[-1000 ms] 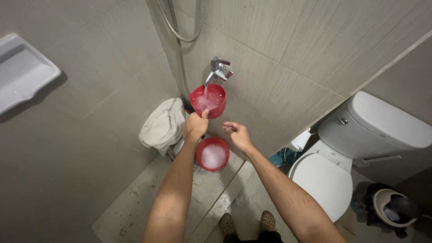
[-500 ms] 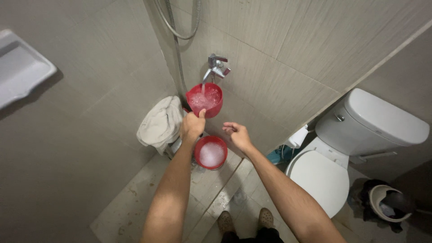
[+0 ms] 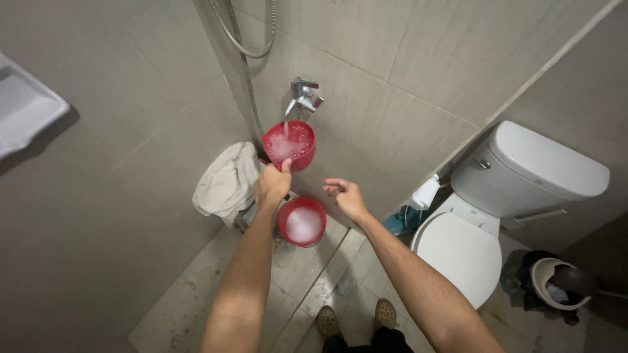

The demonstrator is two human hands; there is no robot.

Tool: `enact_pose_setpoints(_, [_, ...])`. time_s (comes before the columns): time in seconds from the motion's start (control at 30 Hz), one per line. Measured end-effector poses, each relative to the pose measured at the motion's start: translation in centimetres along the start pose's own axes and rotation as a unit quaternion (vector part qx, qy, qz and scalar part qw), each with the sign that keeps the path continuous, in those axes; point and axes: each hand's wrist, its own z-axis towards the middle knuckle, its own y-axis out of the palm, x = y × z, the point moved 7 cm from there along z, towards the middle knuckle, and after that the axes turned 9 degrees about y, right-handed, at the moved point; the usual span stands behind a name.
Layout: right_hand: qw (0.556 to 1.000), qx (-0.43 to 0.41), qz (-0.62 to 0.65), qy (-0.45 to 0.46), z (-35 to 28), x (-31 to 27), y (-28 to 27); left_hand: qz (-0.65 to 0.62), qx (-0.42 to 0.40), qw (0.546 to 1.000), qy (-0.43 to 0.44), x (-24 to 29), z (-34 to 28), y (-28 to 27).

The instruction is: The person scrubs the inside of a toilet bowl with a brush while holding a red scoop filled with soapy water. They then rinse the scoop under a wall-mounted tap and pour the water onto the toilet tank and seat to clean them.

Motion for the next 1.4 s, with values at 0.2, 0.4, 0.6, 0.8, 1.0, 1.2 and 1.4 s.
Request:
enact_pose_setpoints(0.2, [1.000,-0.007,0.004,0.005,-0.3,0.4,-0.3,0.018,0.002,1.000,0.002,0.3,-0.6,-0.6])
enact_pose_setpoints(0.4, [1.000,0.009,0.008,0.004,-1.0,0.5,-0.8,0.021,-0.011,1.000,0.018,-0.3,-1.4,0.2])
enact_pose_setpoints(0.6, [0.998,0.020,0.058,-0.018,0.4,3.9,-2.7,0.020,-0.019,0.997,0.075,0.9,-4.5,0.1])
enact_pose_setpoints(0.8, [0.993,0.084,0.072,-0.035,-2.3,4.7,-6.1,0.010,-0.034,0.992,0.125,2.0,-8.3,1.4])
enact_pose_setpoints(1.0, [0.995,0.047,0.077,0.033,-6.4,8.0,-10.8,0.064,-0.067,0.986,0.137,4.9,-14.8,3.1])
enact_pose_setpoints(1.2, [0.990,0.058,0.110,0.063,-9.0,15.7,-19.3,0.082,-0.105,0.980,0.150,7.3,-20.3,9.3])
enact_pose_setpoints(1.4, [0.980,0.088,0.144,0.104,-14.9,21.6,-29.4,0.019,-0.112,0.982,0.153,12.6,-26.5,18.7])
